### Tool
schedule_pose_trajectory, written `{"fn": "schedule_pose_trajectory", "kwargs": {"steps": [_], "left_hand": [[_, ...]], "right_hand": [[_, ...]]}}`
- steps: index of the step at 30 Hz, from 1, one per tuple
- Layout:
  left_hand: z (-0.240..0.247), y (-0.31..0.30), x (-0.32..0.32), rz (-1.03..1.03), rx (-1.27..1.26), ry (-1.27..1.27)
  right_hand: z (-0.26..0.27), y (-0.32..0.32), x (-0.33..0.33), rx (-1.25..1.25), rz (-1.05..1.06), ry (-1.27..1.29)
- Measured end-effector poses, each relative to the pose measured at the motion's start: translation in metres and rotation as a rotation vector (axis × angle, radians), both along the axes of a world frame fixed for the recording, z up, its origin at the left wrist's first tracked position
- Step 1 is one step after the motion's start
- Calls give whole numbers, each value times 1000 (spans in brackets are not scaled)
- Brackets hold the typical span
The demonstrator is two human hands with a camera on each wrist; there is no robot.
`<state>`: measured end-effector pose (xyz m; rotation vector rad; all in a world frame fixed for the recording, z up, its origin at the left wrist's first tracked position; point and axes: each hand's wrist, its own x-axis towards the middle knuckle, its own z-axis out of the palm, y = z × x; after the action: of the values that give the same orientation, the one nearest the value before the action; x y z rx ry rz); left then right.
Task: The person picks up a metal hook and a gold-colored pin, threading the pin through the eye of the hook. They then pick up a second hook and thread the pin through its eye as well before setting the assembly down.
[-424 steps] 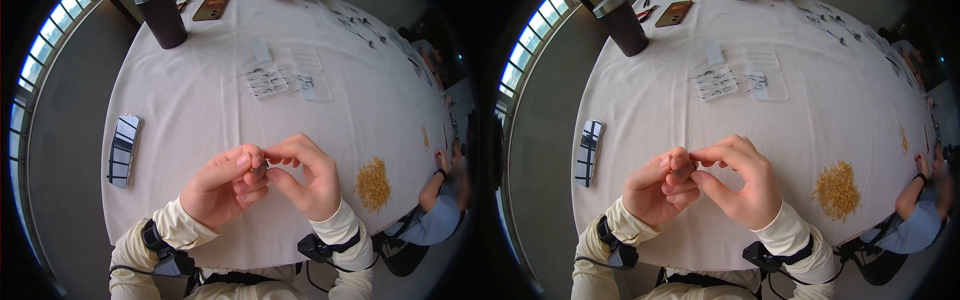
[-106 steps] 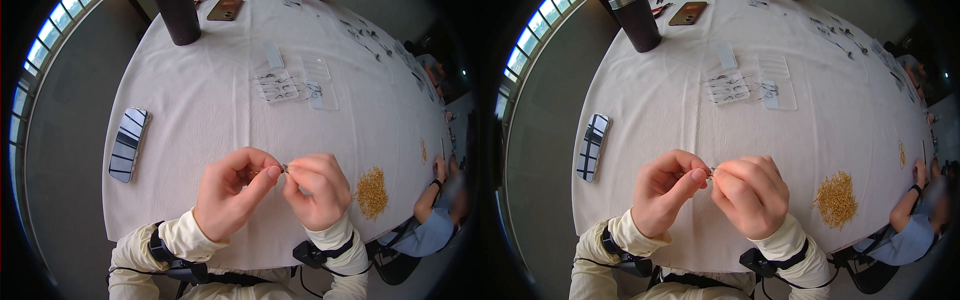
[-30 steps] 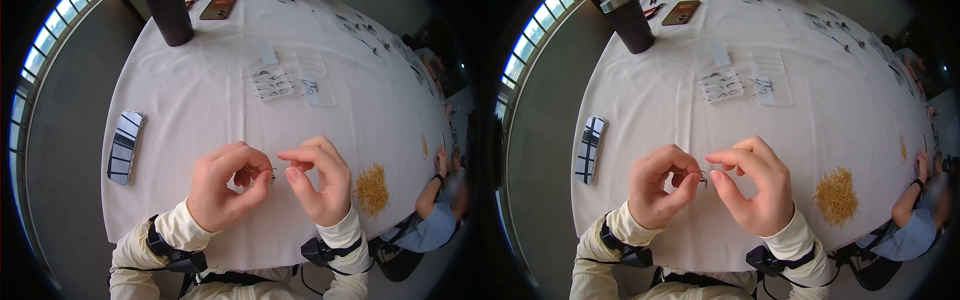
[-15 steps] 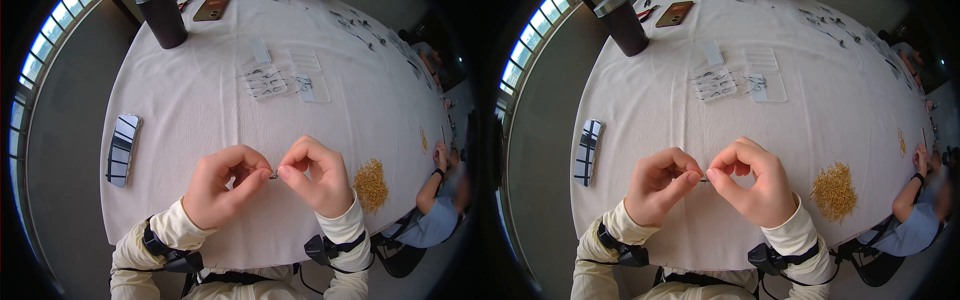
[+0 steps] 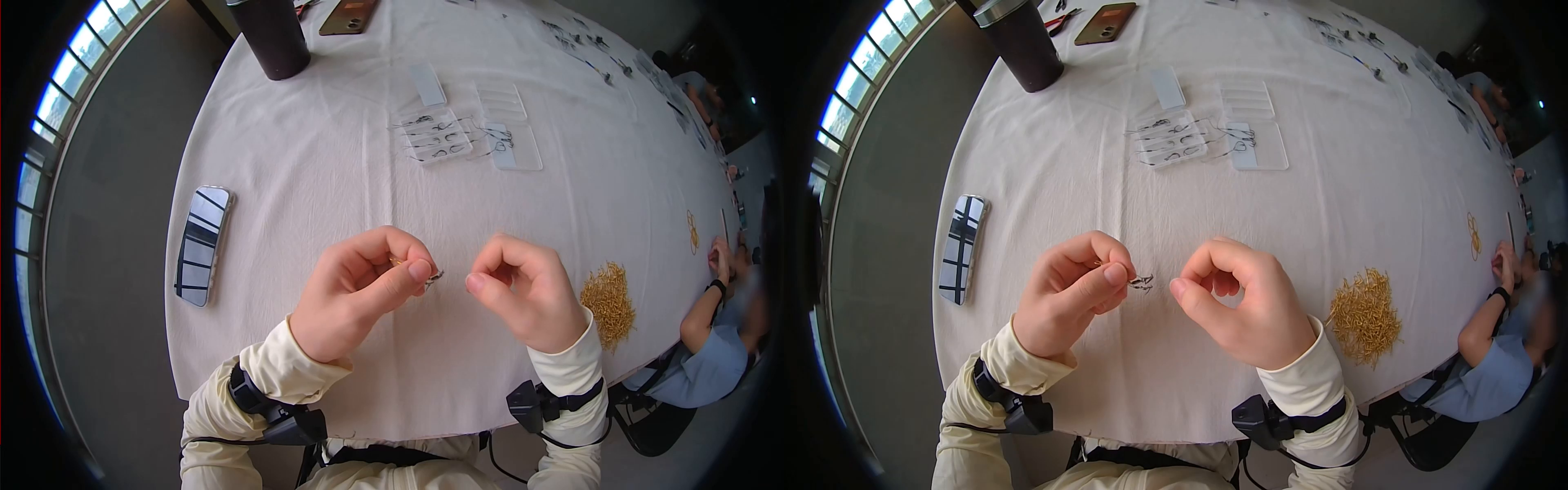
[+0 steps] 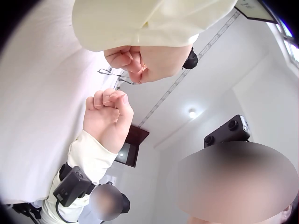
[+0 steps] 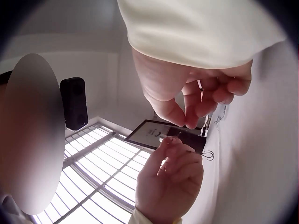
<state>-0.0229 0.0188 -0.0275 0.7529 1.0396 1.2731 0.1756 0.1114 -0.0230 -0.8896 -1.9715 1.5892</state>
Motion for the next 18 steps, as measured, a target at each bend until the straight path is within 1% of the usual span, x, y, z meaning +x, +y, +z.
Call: {"fn": "schedule_pose_trajectory", "kwargs": {"steps": [2, 4, 5, 7, 10, 13, 18], "left_hand": [[1, 0, -2, 8, -1, -5], [1, -1, -5, -40, -7, -47], [1, 0, -5, -41, -7, -48], [0, 0, -4, -37, 6, -20], [1, 0, -3, -46, -23, -60], [1, 1, -6, -90, -48, -112], [-1, 2, -3, -87, -58, -114]], "right_hand": [[1, 2, -1, 9, 23, -24], [-1, 4, -2, 155, 34, -6], [-1, 3, -4, 155, 34, -6], [-1, -1, -10, 233, 41, 114], [-7, -3, -12, 254, 85, 148], [-8, -3, -13, 215, 69, 150], [-9, -2, -12, 209, 81, 143]]}}
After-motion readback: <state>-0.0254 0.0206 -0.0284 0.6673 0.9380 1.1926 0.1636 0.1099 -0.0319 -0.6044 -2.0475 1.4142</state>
